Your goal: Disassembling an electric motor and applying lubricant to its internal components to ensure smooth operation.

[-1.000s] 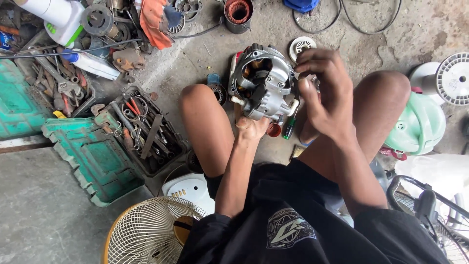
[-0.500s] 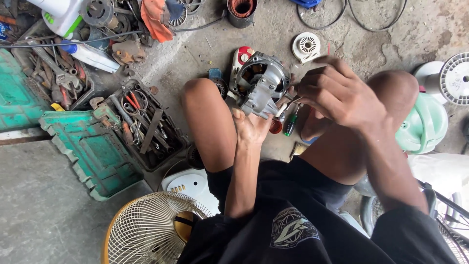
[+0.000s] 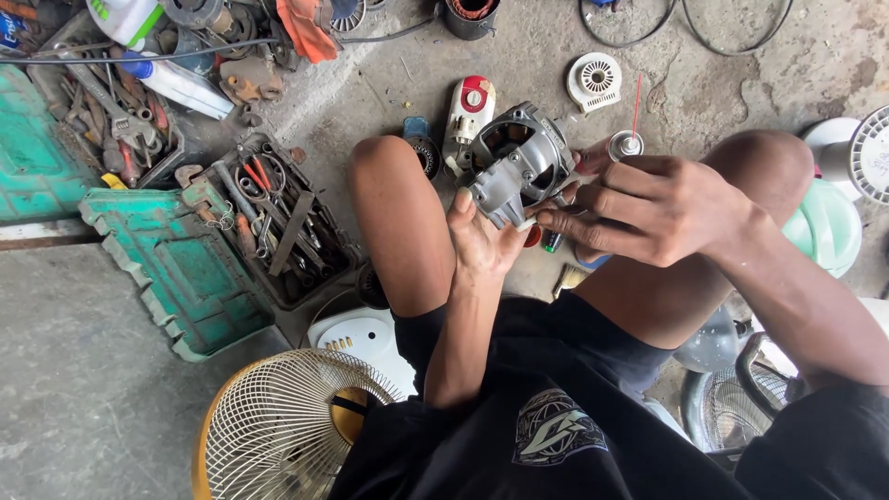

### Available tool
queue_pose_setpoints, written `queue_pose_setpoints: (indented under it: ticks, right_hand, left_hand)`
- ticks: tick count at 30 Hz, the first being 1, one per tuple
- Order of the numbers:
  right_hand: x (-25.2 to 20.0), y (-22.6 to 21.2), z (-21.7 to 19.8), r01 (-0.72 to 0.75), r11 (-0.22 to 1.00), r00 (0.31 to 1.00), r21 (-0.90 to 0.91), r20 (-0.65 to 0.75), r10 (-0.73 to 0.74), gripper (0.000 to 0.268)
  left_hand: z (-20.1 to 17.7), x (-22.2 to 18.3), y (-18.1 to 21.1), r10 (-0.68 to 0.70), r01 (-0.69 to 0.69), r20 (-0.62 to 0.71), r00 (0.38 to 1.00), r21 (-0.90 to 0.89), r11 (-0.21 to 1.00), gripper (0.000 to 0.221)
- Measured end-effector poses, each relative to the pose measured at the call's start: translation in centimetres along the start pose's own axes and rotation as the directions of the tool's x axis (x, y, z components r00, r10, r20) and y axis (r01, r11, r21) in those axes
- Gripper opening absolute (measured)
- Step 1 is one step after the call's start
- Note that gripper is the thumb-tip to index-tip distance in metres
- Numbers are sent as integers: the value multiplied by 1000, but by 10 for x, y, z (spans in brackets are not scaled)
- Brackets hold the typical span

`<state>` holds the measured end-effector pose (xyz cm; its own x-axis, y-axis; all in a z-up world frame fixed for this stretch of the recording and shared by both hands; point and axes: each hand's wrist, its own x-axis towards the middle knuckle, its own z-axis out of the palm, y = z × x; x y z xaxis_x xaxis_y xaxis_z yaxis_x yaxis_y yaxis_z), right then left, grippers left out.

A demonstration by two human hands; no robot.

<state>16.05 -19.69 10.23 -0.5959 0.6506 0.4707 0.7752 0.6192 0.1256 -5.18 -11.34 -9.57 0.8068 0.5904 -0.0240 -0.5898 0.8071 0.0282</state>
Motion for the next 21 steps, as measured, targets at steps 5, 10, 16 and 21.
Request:
queue_pose_setpoints:
  ticks: [5, 10, 16, 21]
  right_hand:
    - [-4, -7, -7, 19, 999, 998, 49, 61, -22, 24]
    - [-20, -14, -2, -25, 992, 995, 123, 94, 13, 36]
    - [-47, -16, 13, -40, 966, 992, 255, 123, 9, 41]
    - [-69, -24, 16, -90, 962, 994, 257, 87, 70, 30]
  left_hand:
    - [-20, -12, 1, 12, -12, 45, 999, -3, 1000, 81]
    - [-40, -23, -4, -40, 34, 73, 997, 81, 996, 61]
    - [17, -13, 3, 82, -114, 116, 990, 306, 945, 73]
    - [58, -9, 14, 186, -345, 294, 937, 852, 393, 132]
